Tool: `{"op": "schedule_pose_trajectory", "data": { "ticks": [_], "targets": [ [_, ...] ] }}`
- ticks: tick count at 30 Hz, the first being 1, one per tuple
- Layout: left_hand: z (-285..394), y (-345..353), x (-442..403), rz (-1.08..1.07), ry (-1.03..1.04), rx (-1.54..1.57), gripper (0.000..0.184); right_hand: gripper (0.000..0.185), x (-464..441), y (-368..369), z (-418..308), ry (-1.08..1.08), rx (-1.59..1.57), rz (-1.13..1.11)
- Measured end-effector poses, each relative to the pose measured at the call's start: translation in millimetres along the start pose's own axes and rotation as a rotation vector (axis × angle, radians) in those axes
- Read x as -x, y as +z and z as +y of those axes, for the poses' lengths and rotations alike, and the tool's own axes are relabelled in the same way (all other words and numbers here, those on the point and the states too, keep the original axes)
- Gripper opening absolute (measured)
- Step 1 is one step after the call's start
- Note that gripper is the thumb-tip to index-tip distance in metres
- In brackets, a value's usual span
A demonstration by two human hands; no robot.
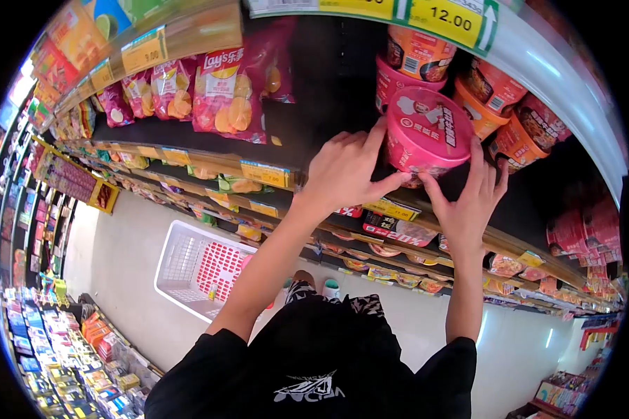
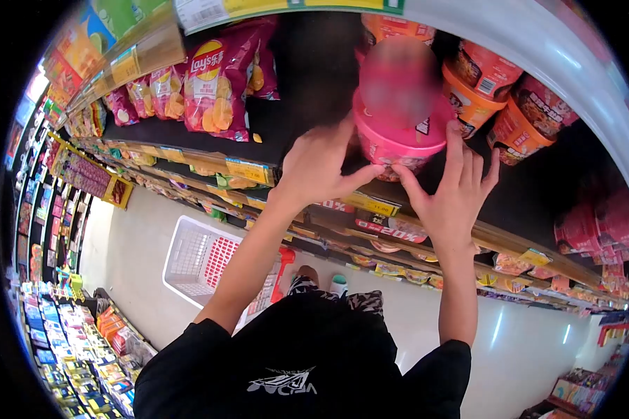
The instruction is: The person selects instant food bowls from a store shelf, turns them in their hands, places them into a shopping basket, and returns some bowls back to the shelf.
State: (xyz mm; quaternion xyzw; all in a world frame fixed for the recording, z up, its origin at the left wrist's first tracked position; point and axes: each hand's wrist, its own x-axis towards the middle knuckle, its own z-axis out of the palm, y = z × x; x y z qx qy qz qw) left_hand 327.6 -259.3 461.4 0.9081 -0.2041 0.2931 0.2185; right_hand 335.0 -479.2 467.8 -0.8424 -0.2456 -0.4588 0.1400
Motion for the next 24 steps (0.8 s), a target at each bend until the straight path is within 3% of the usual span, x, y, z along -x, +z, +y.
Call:
{"op": "schedule_pose_trajectory", "data": {
  "ticks": [11, 12, 15, 18, 24],
  "targets": [
    [3.0, -0.7, 3.5, 0.040, -0.031, -0.040, 0.079, 0.082, 15.2, -25.6, -2.8, 0.018, -0.083, 0.020],
    [7.9, -4.5, 4.1, 0.020, -0.077, -0.028, 0.058, 0.076, 21.0, -28.5, -3.9, 0.043, -0.096, 0.021],
    [3.4, -1.5, 7.5, 0.009, -0.071, -0.134, 0.055, 0.067, 47.2, -38.7, -12.6, 0.058, -0.117, 0.029],
    [8.2, -5.6, 6.9, 0.034, -0.052, -0.006, 0.058, 0.064, 80.6, -56.3, -29.2, 0.110, -0.189, -0.100],
    [8.0, -6.9, 8.0, -0.023, -0.091, -0.049, 0.061, 0.061, 139.8, -97.8, -52.0, 0.241, -0.220, -0.213]
  ]
}}
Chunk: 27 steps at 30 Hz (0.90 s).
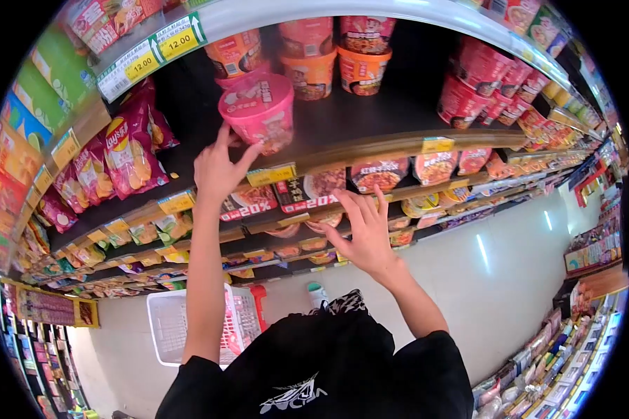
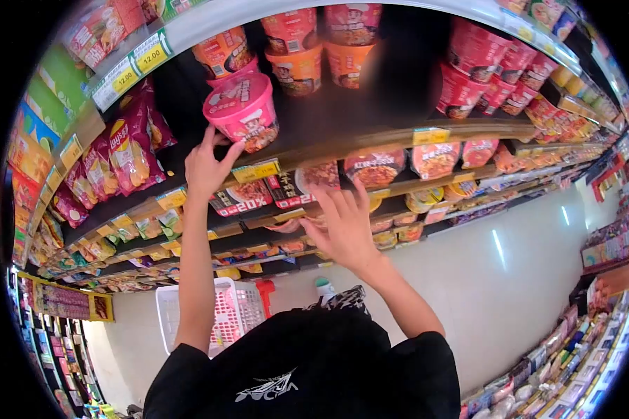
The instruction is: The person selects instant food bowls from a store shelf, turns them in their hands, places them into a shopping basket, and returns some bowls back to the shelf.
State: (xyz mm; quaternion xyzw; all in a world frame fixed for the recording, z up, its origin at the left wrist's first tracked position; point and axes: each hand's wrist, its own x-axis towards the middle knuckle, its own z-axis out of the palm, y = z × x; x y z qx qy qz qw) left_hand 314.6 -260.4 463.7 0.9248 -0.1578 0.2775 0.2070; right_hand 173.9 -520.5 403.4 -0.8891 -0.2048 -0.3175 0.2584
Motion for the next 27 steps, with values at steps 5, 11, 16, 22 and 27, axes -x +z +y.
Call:
{"op": "schedule_pose_trajectory", "data": {
  "ticks": [5, 11, 16, 22, 27],
  "targets": [
    [5.0, -3.7, 0.7, -0.043, -0.063, -0.018, 0.072, 0.059, 67.6, -30.8, -6.3, 0.135, 0.044, -0.053],
    [-4.0, -0.6, 0.2, -0.076, -0.091, 0.065, 0.080, 0.050, 207.4, -56.6, -23.8, 0.342, 0.105, -0.257],
    [4.9, -11.1, 16.6, 0.403, 0.100, 0.210, 0.072, 0.049, 319.3, -69.9, -62.1, 0.544, 0.007, -0.434],
    [76.6, -141.1, 89.1, 0.274, 0.224, 1.270, 0.068, 0.047, 356.9, -62.2, -76.1, 0.673, -0.165, -0.510],
    [193.2, -258.1, 134.6, 0.177, 0.641, 1.416, 0.075, 0.044, 307.3, -40.9, -45.1, 0.564, -0.214, -0.443]
  ]
}}
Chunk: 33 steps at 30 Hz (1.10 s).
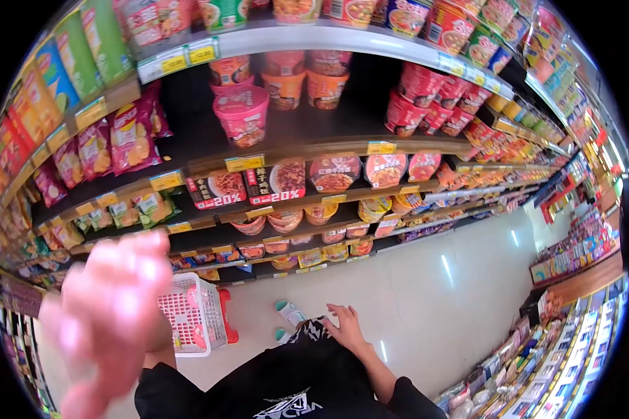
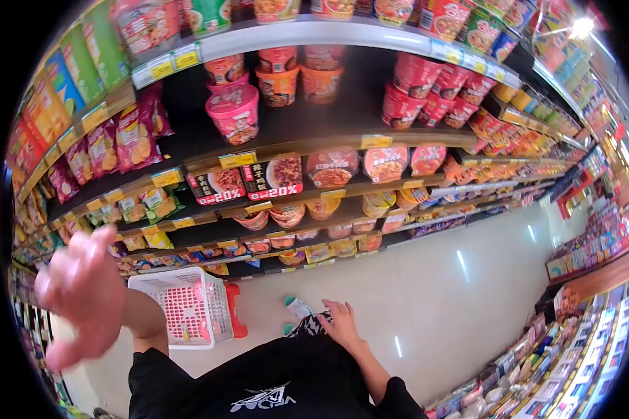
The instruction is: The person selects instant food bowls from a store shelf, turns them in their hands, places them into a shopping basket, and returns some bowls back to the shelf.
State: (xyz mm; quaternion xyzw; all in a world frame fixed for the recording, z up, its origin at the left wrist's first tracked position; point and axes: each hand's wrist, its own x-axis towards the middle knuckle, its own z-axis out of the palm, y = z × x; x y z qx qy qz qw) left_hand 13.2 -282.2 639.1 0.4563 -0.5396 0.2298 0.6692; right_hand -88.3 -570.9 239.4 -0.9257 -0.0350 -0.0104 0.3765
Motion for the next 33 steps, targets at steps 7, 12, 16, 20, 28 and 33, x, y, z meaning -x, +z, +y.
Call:
{"op": "schedule_pose_trajectory", "data": {
  "ticks": [7, 12, 16, 20, 28, 33],
  "targets": [
    [80.4, 37.3, -10.7, -0.077, -0.169, 0.065, 0.047, 0.044, -69.5, -0.9, -15.2, -0.206, 0.008, -0.026],
    [66.5, 22.3, 17.6, -0.105, -0.093, 0.085, 0.048, 0.045, -60.7, 16.3, -6.7, -0.155, -0.025, -0.171],
    [65.6, 13.6, 31.6, -0.106, -0.064, 0.079, 0.050, 0.044, -42.0, 42.9, 15.7, -0.159, -0.052, -0.359],
    [60.1, 8.4, 41.2, -0.130, -0.032, 0.101, 0.051, 0.045, -54.2, 38.3, 8.1, -0.214, -0.028, -0.360],
    [49.5, -2.1, 48.0, -0.122, -0.034, 0.058, 0.054, 0.043, -92.4, 36.5, 32.5, -0.257, -0.026, -0.297],
    [44.6, 0.0, 46.6, -0.122, -0.041, 0.019, 0.055, 0.043, -110.6, 49.4, 48.0, -0.259, -0.087, -0.369]
  ]
}}
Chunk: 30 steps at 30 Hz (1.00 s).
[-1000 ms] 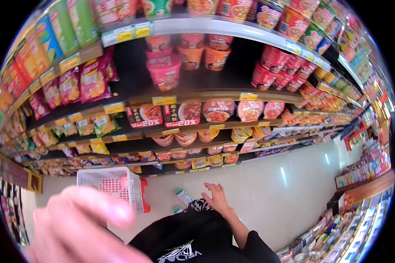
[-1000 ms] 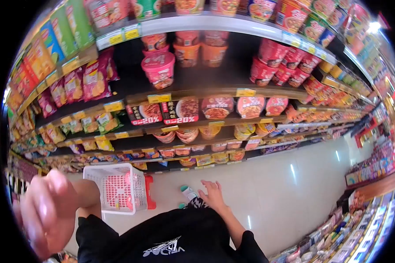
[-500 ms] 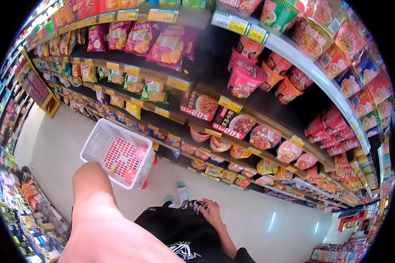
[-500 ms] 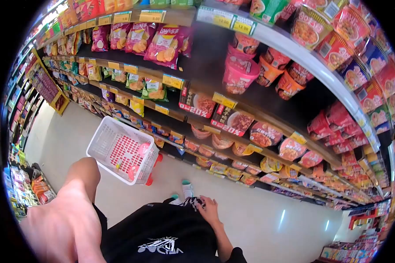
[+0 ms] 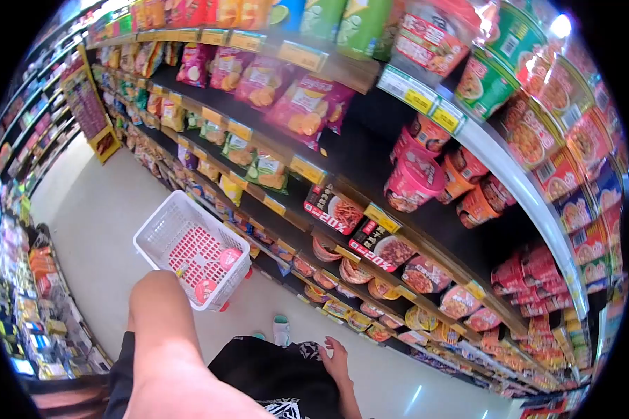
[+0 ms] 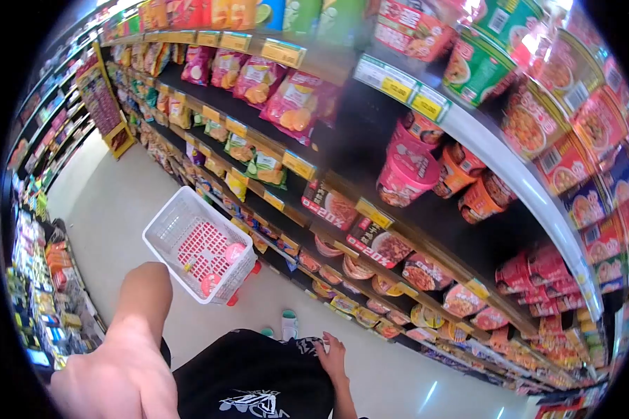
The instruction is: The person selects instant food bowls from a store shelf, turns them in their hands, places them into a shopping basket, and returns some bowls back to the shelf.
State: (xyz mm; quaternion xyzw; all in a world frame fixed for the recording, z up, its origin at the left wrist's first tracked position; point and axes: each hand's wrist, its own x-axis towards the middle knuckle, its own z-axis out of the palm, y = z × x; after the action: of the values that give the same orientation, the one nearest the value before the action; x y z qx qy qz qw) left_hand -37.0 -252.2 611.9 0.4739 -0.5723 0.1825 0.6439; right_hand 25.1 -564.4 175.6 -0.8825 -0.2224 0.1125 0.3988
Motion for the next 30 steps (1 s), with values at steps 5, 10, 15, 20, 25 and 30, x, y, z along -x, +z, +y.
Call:
{"op": "schedule_pose_trajectory", "data": {
  "ticks": [5, 10, 15, 20, 25, 30],
  "targets": [
    [1.8, 8.3, 0.5, 0.004, 0.023, -0.056, 0.057, 0.045, -13.2, -6.9, 25.3, -0.029, -0.035, -0.054],
    [7.2, 19.9, 5.1, -0.011, 0.019, -0.140, 0.059, 0.046, -36.7, -17.8, 45.8, 0.014, -0.065, -0.108],
    [10.6, 14.0, 13.4, -0.001, -0.023, -0.229, 0.061, 0.044, -75.7, -8.4, 49.7, -0.036, -0.084, -0.168],
    [28.6, 7.1, 25.0, 0.081, -0.034, -0.288, 0.062, 0.044, -98.5, 7.7, 17.8, -0.125, -0.066, -0.264],
    [55.8, 1.4, 44.1, 0.152, -0.038, -0.350, 0.064, 0.047, -101.9, 34.0, -4.5, -0.170, -0.051, -0.391],
    [82.8, 0.9, 56.3, 0.241, -0.071, -0.375, 0.066, 0.047, -96.2, 67.6, -40.8, -0.160, -0.034, -0.477]
  ]
}}
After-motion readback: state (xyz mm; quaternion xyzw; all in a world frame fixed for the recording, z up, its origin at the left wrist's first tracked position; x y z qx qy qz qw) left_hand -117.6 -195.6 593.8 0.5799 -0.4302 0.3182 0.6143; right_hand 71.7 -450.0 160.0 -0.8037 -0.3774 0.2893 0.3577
